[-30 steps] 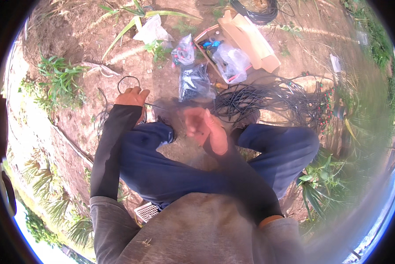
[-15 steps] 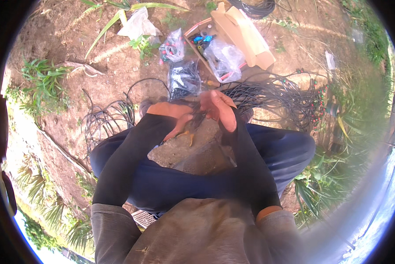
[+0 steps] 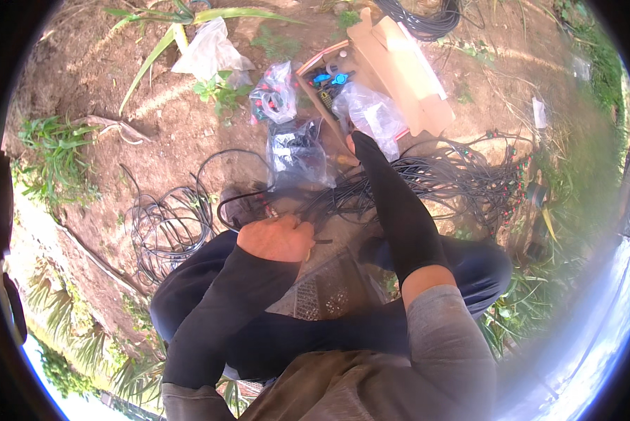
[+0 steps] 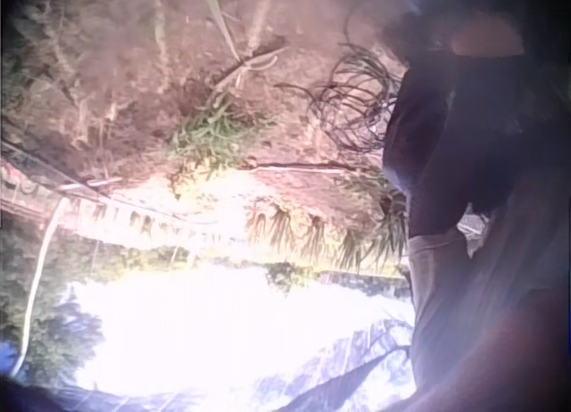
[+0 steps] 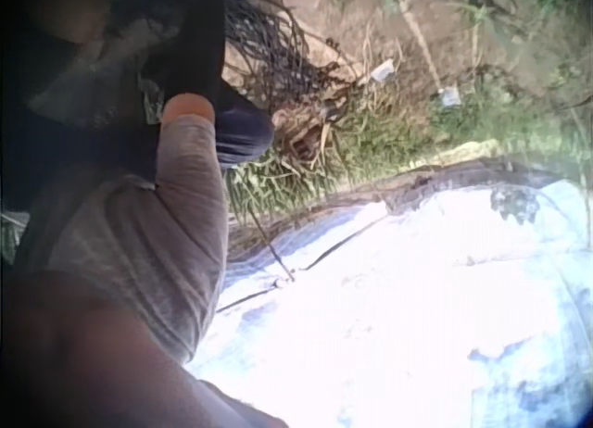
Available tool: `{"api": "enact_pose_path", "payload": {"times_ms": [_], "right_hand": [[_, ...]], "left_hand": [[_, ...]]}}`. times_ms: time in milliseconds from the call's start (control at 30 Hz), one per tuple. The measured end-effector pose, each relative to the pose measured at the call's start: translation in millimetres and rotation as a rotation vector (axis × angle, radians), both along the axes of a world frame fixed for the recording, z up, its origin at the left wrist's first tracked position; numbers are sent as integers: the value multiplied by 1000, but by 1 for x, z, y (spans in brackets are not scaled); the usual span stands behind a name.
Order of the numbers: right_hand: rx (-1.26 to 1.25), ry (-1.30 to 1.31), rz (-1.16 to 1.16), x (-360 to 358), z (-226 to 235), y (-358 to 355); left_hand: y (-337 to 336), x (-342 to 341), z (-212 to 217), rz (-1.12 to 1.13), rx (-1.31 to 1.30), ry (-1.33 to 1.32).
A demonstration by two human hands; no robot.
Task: The person sits on the ground and assembles an irrigation system by cutting black tubing with pliers and attaching small green and red emitters. The person handles the tubing and emitters one at a time, inserting them into the tubing and securing them.
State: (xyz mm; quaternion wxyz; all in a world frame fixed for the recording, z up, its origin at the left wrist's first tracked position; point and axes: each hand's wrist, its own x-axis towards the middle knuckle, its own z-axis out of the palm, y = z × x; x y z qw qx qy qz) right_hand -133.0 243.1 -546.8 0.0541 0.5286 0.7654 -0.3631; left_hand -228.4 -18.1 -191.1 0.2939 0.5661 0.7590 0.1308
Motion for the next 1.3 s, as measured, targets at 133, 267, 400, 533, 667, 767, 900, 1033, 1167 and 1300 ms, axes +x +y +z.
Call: {"api": "enact_pose_path", "payload": {"times_ms": [133,267,400,533,667,767,900,1033,1167,1300], "right_hand": [[53,-15,21,3,-17,6],[95,1,57,-6,-22,7],[137,48,52,0,-20,9],[160,179,23,16,-7,3],[121,167,-49,42,23,-7],[-122,412,-215,46,86,-19],[-282,700,-319,67,133,-56],[-642,916,-605,101,208,-117],[-914,982,-590,158,245,-166],[-995,1093,-588,202,282,-184]], "left_hand": [[7,-6,3,18,3,-87],[7,-9,4,75,58,-68],[4,-12,5,116,83,-104],[7,-18,16,164,37,-176],[9,-29,18,286,113,-227],[6,-32,23,336,132,-235],[3,-33,32,386,2,-330],[0,-28,19,347,101,-395],[1,-19,14,266,-47,-523],[-2,17,9,274,65,-890]]}}
